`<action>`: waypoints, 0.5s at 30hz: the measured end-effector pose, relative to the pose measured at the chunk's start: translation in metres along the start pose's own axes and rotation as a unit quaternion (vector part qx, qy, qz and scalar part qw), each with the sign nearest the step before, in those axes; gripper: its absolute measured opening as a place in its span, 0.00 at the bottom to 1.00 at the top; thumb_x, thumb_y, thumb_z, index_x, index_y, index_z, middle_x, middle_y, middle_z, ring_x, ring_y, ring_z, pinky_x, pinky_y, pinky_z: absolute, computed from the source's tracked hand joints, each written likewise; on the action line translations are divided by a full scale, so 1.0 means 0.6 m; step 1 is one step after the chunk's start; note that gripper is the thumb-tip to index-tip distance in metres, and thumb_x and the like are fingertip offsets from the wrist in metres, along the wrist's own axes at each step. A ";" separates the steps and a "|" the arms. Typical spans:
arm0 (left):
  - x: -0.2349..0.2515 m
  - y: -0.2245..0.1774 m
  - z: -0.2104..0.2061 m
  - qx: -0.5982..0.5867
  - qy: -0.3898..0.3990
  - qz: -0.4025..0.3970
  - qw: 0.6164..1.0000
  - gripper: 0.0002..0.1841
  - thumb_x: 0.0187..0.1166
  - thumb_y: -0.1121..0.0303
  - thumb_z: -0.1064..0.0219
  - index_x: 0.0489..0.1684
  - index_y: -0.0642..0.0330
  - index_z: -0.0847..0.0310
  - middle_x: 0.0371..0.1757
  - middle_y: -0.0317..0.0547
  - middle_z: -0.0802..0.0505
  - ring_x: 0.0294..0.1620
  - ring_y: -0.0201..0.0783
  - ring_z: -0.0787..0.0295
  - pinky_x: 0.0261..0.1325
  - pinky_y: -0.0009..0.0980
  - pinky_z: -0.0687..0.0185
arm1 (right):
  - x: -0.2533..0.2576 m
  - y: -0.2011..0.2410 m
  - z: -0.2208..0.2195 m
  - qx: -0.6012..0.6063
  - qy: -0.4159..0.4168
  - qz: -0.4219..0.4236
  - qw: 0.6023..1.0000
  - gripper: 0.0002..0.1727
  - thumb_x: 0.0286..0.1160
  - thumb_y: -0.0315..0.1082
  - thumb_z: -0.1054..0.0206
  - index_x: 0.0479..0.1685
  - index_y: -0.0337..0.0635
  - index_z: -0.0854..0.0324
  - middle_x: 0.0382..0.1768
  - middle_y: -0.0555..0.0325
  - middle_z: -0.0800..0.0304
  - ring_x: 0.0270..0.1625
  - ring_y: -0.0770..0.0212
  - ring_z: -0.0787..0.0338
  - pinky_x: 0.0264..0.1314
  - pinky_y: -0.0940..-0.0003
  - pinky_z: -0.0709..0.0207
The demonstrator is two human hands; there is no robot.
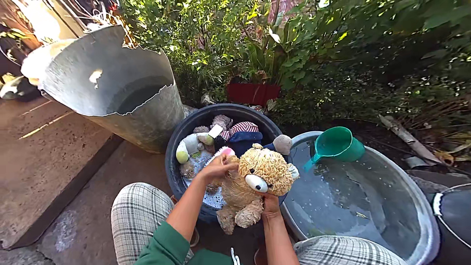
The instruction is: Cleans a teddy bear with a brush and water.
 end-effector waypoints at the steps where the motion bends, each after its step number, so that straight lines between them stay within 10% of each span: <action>1: -0.003 -0.005 -0.009 -0.012 -0.001 -0.018 1.000 0.26 0.82 0.69 0.31 0.77 0.67 0.33 0.59 0.57 0.12 0.49 0.40 0.11 0.51 0.38 0.13 | 0.002 0.001 -0.002 0.000 0.002 0.001 1.000 0.19 0.54 0.15 0.44 0.35 0.49 0.17 0.30 0.67 0.04 0.34 0.75 0.06 0.38 0.77 0.11; 12: -0.063 0.001 -0.048 -0.150 -0.072 -0.068 0.984 0.15 0.75 0.78 0.29 0.59 0.67 0.21 0.35 0.46 0.11 0.23 0.29 0.19 0.25 0.23 0.23 | -0.048 0.068 0.009 -0.029 -0.009 0.032 0.999 0.18 0.58 0.16 0.43 0.40 0.48 0.17 0.34 0.69 0.04 0.38 0.77 0.06 0.44 0.79 0.11; 15: -0.048 0.011 -0.057 -0.067 -0.082 -0.094 0.990 0.20 0.70 0.78 0.25 0.60 0.71 0.22 0.42 0.50 0.10 0.32 0.32 0.14 0.35 0.27 0.16 | -0.046 0.039 0.037 -0.112 -0.055 -0.010 0.992 0.14 0.69 0.20 0.41 0.51 0.42 0.21 0.38 0.67 0.07 0.42 0.77 0.08 0.47 0.78 0.12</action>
Point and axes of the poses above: each hand's wrist, its own x-axis towards the middle knuckle, its own z-axis out of the back of the hand, y = z × x, the point moved 9 cm from there along x, towards the middle knuckle
